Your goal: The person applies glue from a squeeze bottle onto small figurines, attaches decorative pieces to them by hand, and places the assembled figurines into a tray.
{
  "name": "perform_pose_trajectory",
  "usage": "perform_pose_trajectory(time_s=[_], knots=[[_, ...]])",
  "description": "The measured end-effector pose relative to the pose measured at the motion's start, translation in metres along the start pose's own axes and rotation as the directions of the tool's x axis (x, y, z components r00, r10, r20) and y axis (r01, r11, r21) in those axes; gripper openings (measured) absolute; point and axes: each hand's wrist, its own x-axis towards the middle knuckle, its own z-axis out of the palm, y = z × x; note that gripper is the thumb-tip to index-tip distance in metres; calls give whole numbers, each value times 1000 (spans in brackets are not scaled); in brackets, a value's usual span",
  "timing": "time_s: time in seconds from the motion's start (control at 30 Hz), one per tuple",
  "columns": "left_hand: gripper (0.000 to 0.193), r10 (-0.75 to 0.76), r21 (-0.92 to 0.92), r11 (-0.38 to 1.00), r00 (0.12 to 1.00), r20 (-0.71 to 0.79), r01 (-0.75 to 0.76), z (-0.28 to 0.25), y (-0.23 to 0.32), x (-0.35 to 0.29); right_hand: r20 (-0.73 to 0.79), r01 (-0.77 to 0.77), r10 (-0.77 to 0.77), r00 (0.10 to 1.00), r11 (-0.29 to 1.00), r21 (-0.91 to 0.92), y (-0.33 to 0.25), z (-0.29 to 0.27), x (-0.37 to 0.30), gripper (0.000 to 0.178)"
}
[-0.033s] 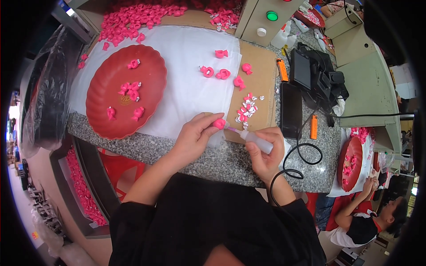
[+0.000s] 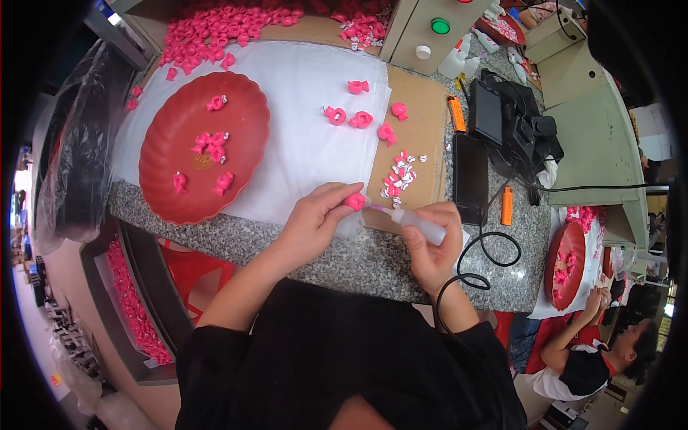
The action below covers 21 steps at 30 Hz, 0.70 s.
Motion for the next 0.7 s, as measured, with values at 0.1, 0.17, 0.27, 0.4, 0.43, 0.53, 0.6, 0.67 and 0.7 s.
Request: perform_pose_trajectory(time_s=[0.1,0.17,0.27,0.4,0.43,0.53,0.6,0.67,0.7], knots=[[31,38,36,998,989,141,-44,-9,-1,3,16,-289,296,955,915,281,1,-6,8,25],[29,69,-90,995,974,217,-50,-12,-2,5,63,-328,326,943,886,328,-1,-10,11,24],[30,33,-125,992,955,295,4,-16,-6,6,120,-322,300,946,902,287,0,-11,13,23],[30,29,-142,990,946,324,18,-16,-6,6,146,-333,302,942,894,299,0,-10,15,22],[31,5,-155,987,941,338,51,-15,-6,6,157,-335,301,941,894,297,0,-10,15,22],[31,-26,-170,981,932,362,93,-16,-5,6,173,-305,267,948,917,256,1,-11,17,21],[31,-32,-172,980,928,371,103,-17,-5,6,184,-298,255,949,918,262,1,-11,18,21],[30,-31,-188,976,921,389,112,-17,-6,6,193,-291,244,950,918,269,2,-13,19,21],[30,-31,-188,976,920,390,113,-18,-6,7,199,-279,231,952,925,258,3,-13,19,20]])
